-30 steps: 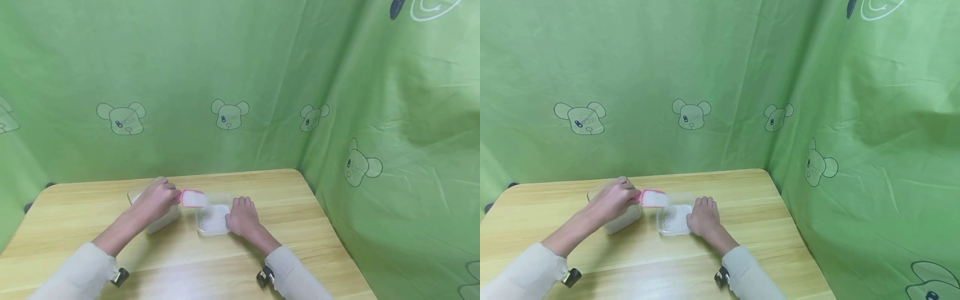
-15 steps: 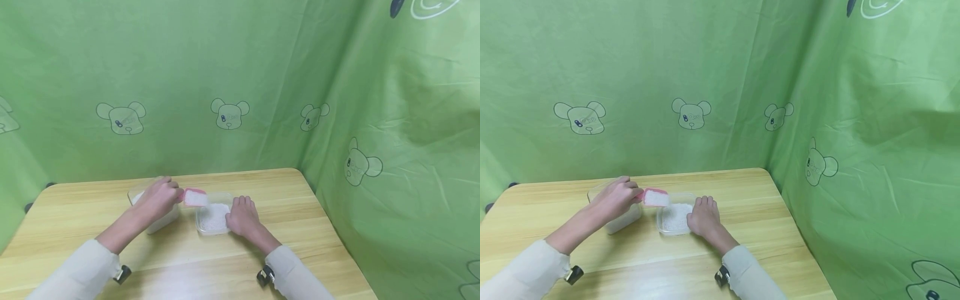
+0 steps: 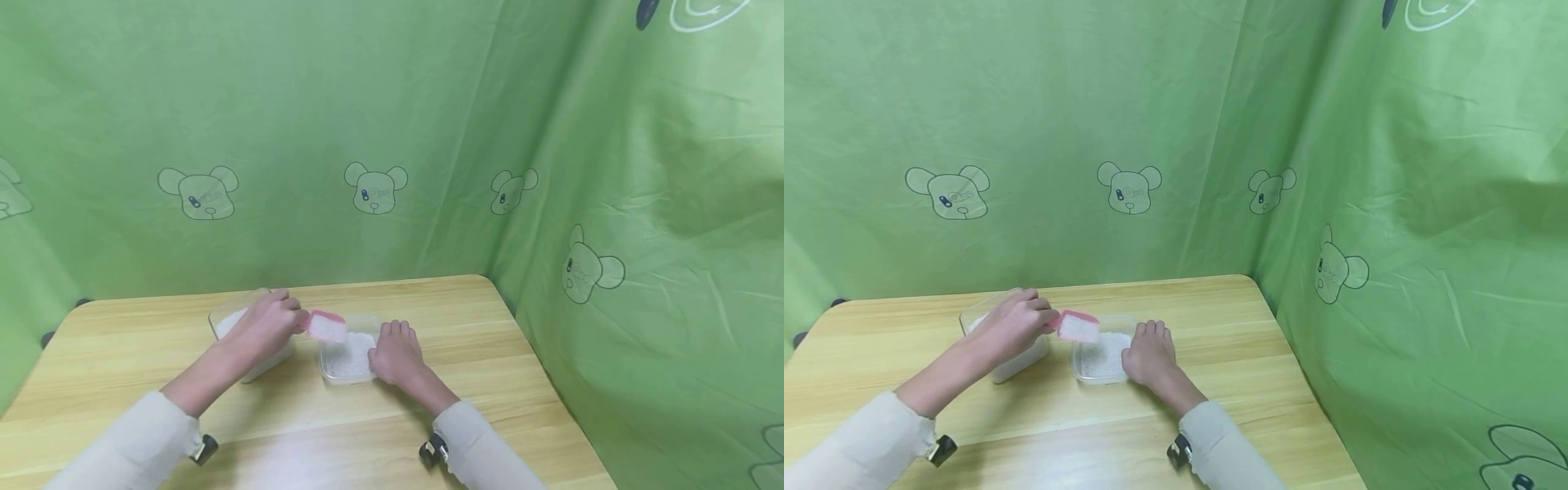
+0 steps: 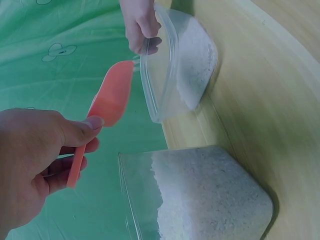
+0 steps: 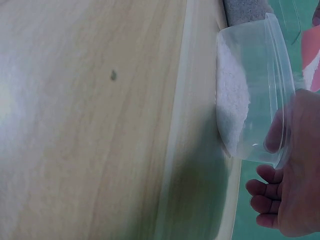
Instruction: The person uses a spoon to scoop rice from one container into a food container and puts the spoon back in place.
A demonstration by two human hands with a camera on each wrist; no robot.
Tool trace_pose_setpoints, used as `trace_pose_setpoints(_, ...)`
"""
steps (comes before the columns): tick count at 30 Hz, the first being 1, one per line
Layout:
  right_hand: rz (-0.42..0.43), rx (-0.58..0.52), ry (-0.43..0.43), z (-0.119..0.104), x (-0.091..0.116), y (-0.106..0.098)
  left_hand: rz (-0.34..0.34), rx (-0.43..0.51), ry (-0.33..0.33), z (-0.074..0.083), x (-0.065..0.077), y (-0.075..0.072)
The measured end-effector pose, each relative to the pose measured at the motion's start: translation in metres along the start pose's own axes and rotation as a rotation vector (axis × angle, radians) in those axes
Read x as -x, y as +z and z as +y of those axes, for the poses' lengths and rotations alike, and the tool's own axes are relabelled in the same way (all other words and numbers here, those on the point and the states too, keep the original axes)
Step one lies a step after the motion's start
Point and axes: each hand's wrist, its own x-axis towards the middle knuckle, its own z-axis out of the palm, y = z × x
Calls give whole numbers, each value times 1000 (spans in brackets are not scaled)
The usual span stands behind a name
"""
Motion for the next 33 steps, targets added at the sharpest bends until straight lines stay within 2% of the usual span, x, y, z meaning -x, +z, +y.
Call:
trace_pose_setpoints(6, -12, 4, 5, 0, 1, 0, -26, 8, -4, 6, -1, -3)
trace_pose_setpoints(11, -24, 5, 5, -1, 1, -1, 6, -2, 13, 9, -3, -1)
trace_pose_setpoints(19, -28, 22, 10, -1, 1, -2, 80, -54, 78, 13, -7, 9)
trace_pose_setpoints(33, -7, 15, -5, 0, 1, -2, 77, -156, 124, 22, -9, 14)
